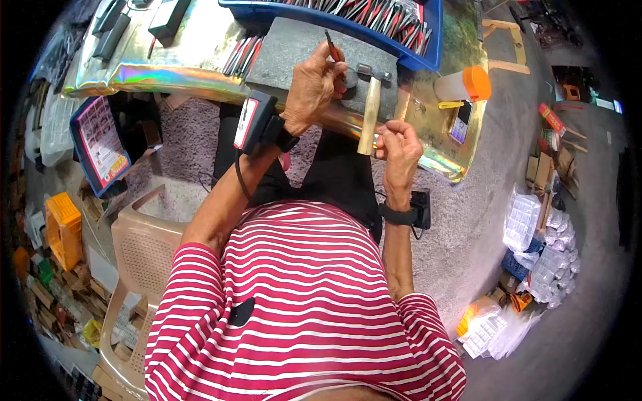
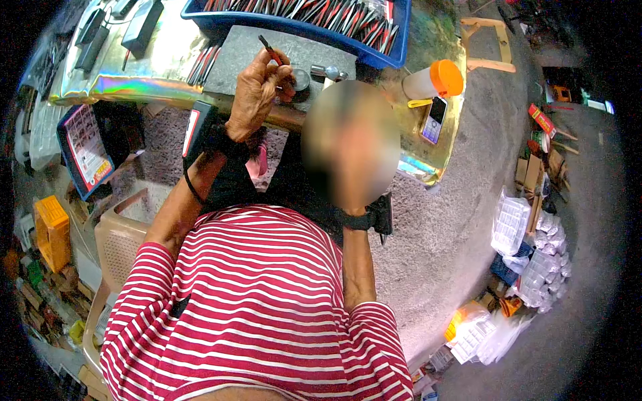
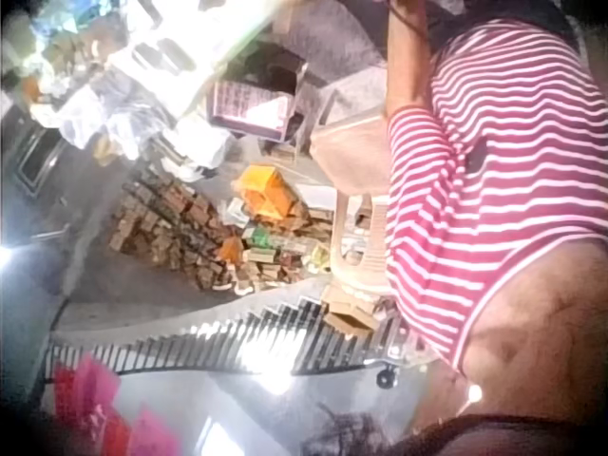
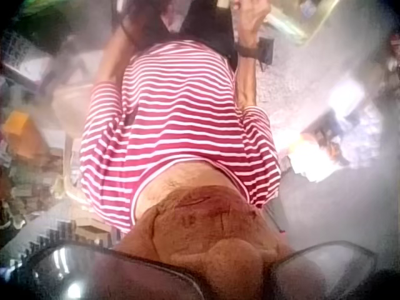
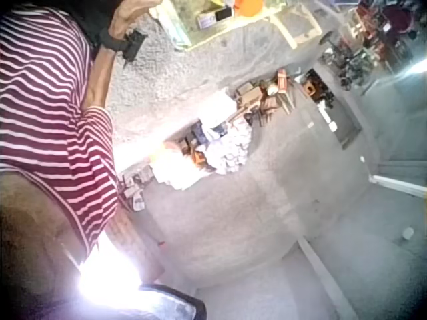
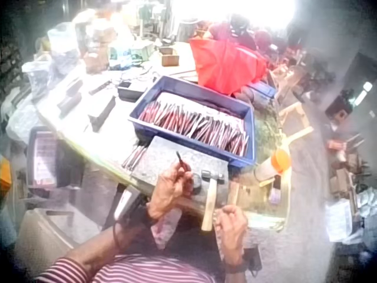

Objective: The person straightens small metal wires using a hammer on a metal block, handling them one by one from a blue container.

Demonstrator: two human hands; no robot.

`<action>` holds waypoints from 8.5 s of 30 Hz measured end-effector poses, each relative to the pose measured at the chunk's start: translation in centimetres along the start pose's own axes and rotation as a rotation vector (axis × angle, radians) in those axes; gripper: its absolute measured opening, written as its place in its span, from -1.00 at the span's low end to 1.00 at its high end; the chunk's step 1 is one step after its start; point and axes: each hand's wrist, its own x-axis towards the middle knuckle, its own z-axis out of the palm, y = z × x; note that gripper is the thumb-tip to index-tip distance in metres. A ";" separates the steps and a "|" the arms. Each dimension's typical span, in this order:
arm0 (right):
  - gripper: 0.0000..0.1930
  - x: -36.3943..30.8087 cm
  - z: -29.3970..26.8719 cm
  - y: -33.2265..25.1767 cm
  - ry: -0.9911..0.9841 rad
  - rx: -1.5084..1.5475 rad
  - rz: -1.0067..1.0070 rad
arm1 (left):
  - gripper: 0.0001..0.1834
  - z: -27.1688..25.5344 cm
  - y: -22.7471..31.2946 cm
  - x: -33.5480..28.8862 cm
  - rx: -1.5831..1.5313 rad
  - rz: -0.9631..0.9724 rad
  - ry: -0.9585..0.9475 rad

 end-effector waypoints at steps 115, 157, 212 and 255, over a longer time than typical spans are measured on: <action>-0.92 9.0 -7.4 6.0 0.232 -1.015 -0.390 | -0.76 -9.7 0.0 7.2 0.311 0.300 0.315; -0.89 8.7 -6.9 4.6 0.101 -0.936 -0.368 | -0.82 -15.7 -4.9 4.1 1.191 0.153 0.317; -0.87 -1.7 7.9 -6.6 -0.363 0.299 -0.071 | -0.84 -3.8 4.2 -4.7 -0.827 -0.185 -0.198; -0.82 -0.1 3.4 -3.8 -0.120 0.172 -0.144 | -0.97 -0.4 1.1 -0.4 -0.062 0.009 0.017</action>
